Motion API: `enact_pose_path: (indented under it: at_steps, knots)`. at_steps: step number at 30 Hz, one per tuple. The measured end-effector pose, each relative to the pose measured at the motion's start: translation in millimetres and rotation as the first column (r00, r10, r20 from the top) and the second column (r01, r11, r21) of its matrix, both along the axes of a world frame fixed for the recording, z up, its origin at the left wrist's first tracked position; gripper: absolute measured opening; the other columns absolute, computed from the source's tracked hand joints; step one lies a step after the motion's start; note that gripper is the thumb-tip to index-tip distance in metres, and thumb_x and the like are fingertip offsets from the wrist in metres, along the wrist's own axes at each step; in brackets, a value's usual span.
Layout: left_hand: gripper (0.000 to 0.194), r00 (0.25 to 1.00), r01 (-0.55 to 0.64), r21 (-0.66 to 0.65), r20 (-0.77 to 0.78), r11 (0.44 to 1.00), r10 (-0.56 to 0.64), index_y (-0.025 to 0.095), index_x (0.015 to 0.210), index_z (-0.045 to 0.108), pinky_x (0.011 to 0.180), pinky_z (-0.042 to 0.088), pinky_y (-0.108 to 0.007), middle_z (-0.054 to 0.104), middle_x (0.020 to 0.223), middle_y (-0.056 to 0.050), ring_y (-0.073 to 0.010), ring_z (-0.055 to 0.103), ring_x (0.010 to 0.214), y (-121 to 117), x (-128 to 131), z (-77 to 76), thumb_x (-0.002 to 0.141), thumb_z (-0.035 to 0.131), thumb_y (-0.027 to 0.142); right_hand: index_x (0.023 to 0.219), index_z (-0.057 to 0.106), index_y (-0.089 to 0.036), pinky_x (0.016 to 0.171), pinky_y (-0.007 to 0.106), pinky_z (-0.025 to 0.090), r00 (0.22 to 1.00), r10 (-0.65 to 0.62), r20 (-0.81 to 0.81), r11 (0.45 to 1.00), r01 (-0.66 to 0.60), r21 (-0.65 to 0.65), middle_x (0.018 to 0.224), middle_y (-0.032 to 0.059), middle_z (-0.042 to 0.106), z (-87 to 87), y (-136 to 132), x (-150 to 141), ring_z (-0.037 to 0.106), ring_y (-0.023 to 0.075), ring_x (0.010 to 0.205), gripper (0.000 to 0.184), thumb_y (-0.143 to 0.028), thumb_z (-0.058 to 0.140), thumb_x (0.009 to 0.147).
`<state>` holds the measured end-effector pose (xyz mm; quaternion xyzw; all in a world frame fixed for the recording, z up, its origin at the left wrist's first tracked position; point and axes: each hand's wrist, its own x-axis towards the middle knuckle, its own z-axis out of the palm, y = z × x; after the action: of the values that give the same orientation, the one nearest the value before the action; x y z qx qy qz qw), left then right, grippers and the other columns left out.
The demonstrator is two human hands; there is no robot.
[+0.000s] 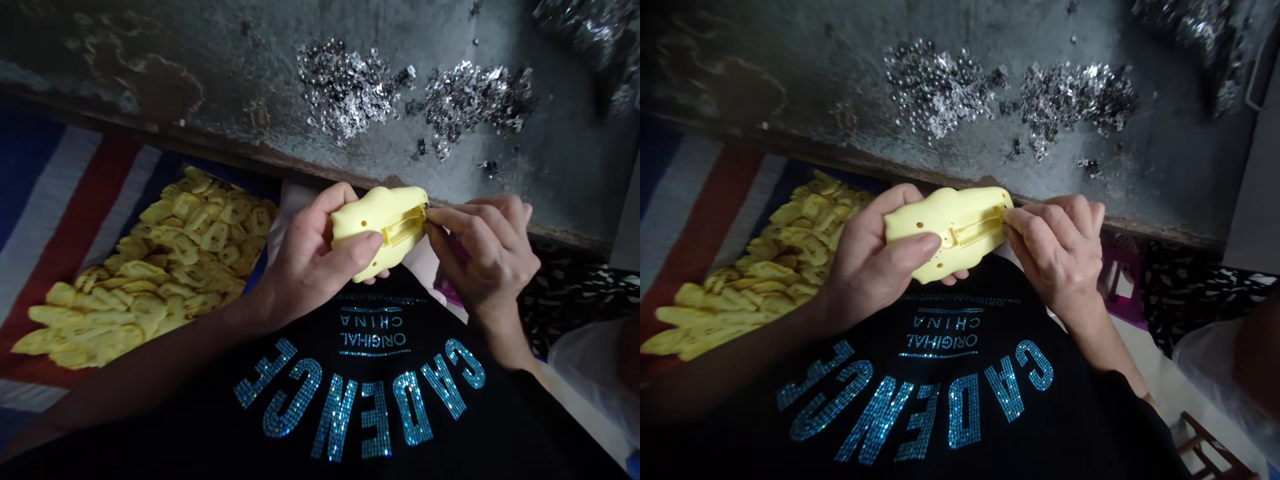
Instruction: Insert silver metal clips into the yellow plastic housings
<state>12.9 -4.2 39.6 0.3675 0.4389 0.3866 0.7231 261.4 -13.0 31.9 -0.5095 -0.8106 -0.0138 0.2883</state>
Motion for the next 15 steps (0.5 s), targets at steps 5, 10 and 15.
enact_pose_path:
  at_steps: [5,10,15]
  knots:
    - [0.030,0.999,-0.021,-0.041,0.044,0.999,0.023,0.023,0.102,0.060,0.055,0.065,-0.025,0.082,0.092,-0.001,-0.0211,0.083,0.067,2.4,-3.3,-5.2,0.098,0.087,0.036,0.137,0.083,-0.041,0.088,0.055,0.058,1.000,-0.002,0.008,0.999,0.002,0.033,0.112,0.0012,0.093,-3.4,-4.9,1.9,0.083,0.0325,0.101,0.031,-0.025,0.080,0.111]
    - [0.035,0.996,-0.035,-0.070,0.078,0.997,0.040,0.023,0.102,0.058,0.052,0.065,-0.025,0.083,0.097,-0.002,-0.0212,0.083,0.065,5.3,-0.8,-4.6,0.096,0.089,0.037,0.145,0.081,-0.040,0.093,0.055,0.054,0.997,0.017,-0.071,0.997,-0.012,0.073,0.117,0.0004,0.093,-8.3,-8.0,4.8,0.083,0.0314,0.103,0.046,-0.017,0.084,0.107]
    - [0.034,0.997,-0.037,-0.050,0.060,0.998,0.040,0.024,0.102,0.060,0.058,0.065,-0.027,0.078,0.091,0.000,-0.0204,0.080,0.069,0.8,-3.5,-3.9,0.094,0.091,0.037,0.137,0.084,-0.038,0.093,0.054,0.061,0.960,0.004,-0.281,0.996,-0.029,-0.087,0.123,0.0036,0.090,-5.8,3.4,7.9,0.082,0.0314,0.106,0.035,-0.025,0.088,0.105]
